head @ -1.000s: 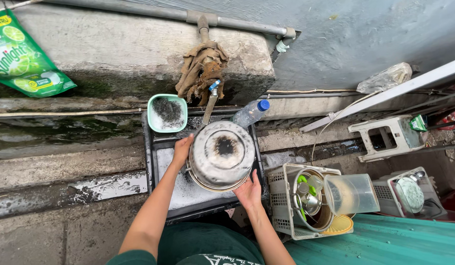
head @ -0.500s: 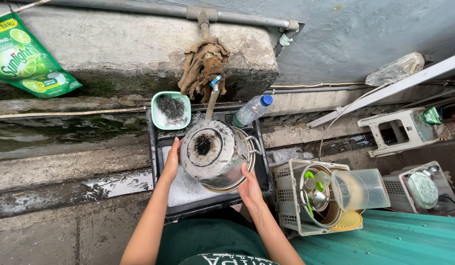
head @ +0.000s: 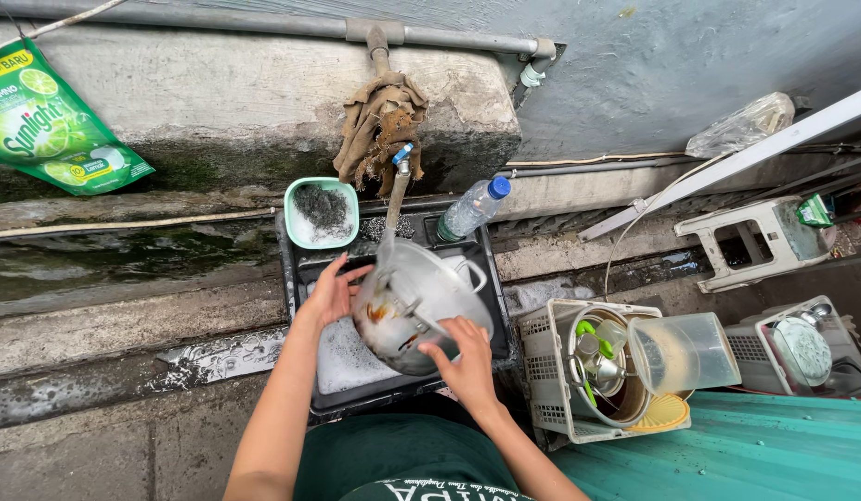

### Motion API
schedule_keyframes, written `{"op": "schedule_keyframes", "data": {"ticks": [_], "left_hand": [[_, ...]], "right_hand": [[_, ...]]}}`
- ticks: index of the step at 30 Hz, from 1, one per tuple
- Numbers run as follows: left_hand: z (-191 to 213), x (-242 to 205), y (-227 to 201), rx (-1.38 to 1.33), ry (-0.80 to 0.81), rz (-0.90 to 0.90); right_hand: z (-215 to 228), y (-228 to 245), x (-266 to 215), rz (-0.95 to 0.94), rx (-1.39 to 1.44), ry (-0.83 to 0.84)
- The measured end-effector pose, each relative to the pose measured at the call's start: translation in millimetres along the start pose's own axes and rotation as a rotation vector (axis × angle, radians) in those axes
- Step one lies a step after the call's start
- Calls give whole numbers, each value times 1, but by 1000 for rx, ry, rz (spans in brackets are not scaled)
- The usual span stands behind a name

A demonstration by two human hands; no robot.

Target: The person organizes dirty dishes into a basket, then washes a pot, a small metal funnel, and several bowls by hand using a sponge and a strainer under a faucet.

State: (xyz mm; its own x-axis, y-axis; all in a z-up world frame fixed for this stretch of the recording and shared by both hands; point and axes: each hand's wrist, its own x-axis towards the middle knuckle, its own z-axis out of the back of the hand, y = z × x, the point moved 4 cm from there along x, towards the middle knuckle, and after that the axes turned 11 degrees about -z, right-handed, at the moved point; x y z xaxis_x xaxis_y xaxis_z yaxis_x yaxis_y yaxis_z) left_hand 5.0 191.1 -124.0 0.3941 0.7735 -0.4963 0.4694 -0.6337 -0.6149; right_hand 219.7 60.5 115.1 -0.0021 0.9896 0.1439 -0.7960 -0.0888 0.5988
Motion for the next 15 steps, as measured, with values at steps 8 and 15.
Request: {"op": "schedule_keyframes", "data": {"ticks": [8,15], "left_hand": [[-12,-22,-39,299,-104,129],[36,-7,14,421,-39,94]], "right_hand": [[-23,-2,-18,274,-136,200],[-13,-32,-7,439,-160,255]]}}
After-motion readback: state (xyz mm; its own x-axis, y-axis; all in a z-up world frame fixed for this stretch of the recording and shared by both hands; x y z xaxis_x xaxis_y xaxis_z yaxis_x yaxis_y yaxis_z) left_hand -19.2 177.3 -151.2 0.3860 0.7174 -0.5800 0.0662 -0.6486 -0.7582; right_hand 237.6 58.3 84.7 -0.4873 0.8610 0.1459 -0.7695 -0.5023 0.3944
